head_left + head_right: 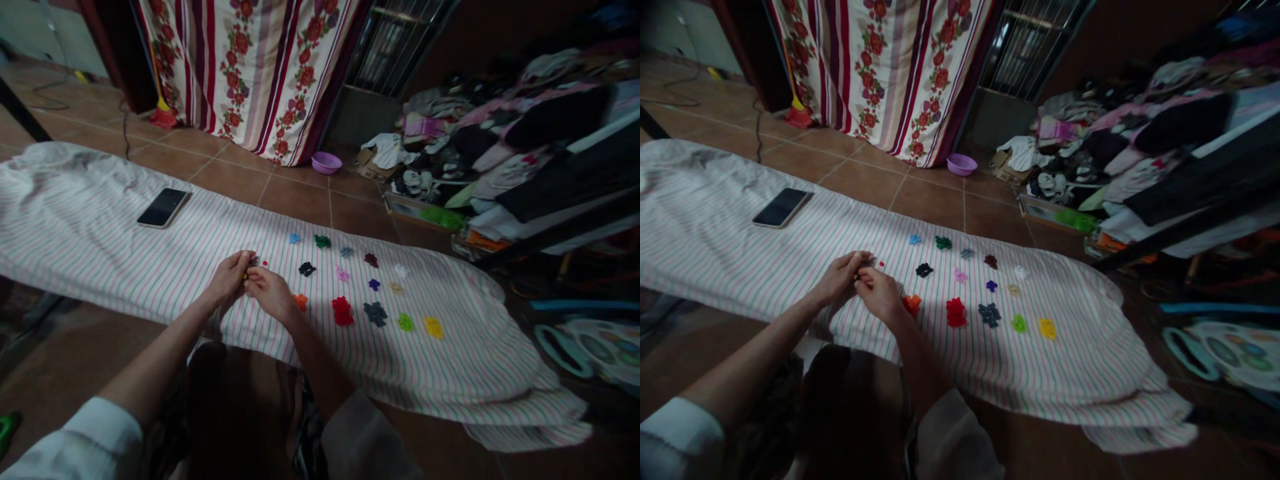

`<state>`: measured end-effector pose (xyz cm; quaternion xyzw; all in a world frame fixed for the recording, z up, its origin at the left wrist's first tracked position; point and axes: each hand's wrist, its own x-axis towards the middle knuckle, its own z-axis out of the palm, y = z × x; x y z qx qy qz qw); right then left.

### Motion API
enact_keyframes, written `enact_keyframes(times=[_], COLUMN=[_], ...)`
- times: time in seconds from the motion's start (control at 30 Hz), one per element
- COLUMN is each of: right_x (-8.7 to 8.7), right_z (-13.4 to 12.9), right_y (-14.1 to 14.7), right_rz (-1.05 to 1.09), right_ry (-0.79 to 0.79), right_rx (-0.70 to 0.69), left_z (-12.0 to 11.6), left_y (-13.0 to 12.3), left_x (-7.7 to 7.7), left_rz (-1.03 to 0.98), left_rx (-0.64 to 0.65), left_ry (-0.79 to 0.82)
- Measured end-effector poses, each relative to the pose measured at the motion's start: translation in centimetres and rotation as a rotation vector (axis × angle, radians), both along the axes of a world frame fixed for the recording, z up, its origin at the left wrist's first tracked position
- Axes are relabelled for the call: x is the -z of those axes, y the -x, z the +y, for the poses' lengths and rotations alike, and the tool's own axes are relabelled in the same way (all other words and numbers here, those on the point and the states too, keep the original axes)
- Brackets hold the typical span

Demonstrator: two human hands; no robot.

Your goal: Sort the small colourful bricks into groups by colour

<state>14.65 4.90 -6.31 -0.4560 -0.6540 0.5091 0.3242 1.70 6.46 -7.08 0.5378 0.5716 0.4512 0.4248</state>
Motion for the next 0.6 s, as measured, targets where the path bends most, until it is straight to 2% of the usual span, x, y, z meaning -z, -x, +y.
enact_keyframes(times=[0.1,0.23,0.33,0.6], right_x=[0.5,0.3,-0.2,-2.2], right_z=[0.2,0.4,0.2,-0.5], right_y=[0.8,0.6,0.0,-1.8], right_rz=[0.18,0.198,0.111,-0.267], right_ry=[0.129,0.15,0.113,-0.154], right_rx=[-0.027,0.007,0.02,-0.018], left_z=[0.2,0.2,0.0,-0.6], left_y=[-0.4,-0.5,-0.4,-0.7], left_x=[-0.5,-0.7,-0.7,-0.8], left_rz=[0.073,0.195,0.311,0.536], left_rx=[-0.038,-0.026,0.003,0.087], left_ry=[0.009,-0.011,-0.053,-0.202])
